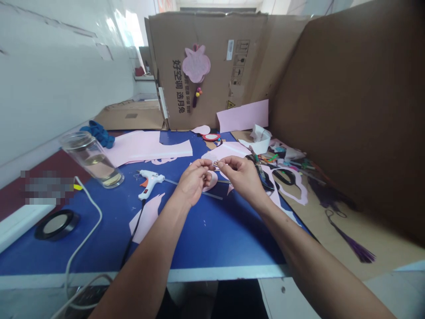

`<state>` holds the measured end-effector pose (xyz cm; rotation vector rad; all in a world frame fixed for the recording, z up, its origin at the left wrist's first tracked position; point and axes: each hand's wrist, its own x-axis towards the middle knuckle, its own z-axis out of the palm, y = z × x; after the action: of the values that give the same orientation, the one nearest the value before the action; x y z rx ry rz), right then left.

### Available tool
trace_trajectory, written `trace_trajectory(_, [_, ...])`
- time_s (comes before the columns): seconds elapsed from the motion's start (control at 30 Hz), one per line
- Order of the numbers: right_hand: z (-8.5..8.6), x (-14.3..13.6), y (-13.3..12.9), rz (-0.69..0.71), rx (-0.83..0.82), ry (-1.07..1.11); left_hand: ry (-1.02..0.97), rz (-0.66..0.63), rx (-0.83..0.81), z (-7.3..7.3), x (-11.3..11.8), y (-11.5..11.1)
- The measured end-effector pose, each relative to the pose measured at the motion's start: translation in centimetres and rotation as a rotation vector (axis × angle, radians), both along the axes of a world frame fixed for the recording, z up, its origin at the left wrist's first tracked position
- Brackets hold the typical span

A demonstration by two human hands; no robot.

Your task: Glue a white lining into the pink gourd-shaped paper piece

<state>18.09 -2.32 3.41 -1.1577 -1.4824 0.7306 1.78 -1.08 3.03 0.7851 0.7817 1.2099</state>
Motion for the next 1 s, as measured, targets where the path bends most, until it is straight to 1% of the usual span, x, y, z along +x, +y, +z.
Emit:
trace_trajectory(0.13, [-0.2,0.0,0.4,0.069,-0.084,0.089,0.183,0.004,0.138,-0.3,0.3,-0.2])
trace_trajectory(0.23, [0.1,0.0,0.4,0.120,-0.183,0.177,0.259,-0.018,0.225,-0.2,0.4,-0.3])
trace_trajectory(0.4, [0.7,0.4,0.0,0.208,-0.369,0.278,0.241,-0.034,0.284,0.1,0.2,-0.3])
trace_trajectory(0.47, [0.7,0.6,-0.1,0.256,-0.419,0.323,0.235,-0.041,0.290,0.0,0.1,-0.3])
trace_trajectory(0.57, [0.8,0.8,-0.1,0.305,-0.456,0.367,0.248,-0.015,0.304,-0.2,0.0,-0.2])
trace_trajectory(0.67, [0.8,0.7,-0.1,0.313,-0.464,0.360,0.239,-0.006,0.314,-0.4,0.0,0.0])
trace_trajectory(0.73, [0.8,0.5,0.0,0.281,-0.444,0.332,0.219,-0.003,0.297,-0.6,-0.1,0.1])
trace_trajectory(0.87, [0.7,0.0,0.0,0.175,-0.333,0.257,0.163,0.015,0.233,-0.7,-0.2,0.3])
trace_trajectory(1.0, [0.6,-0.3,0.0,0.137,-0.228,0.219,0.138,0.000,0.196,-0.6,-0.1,0.2])
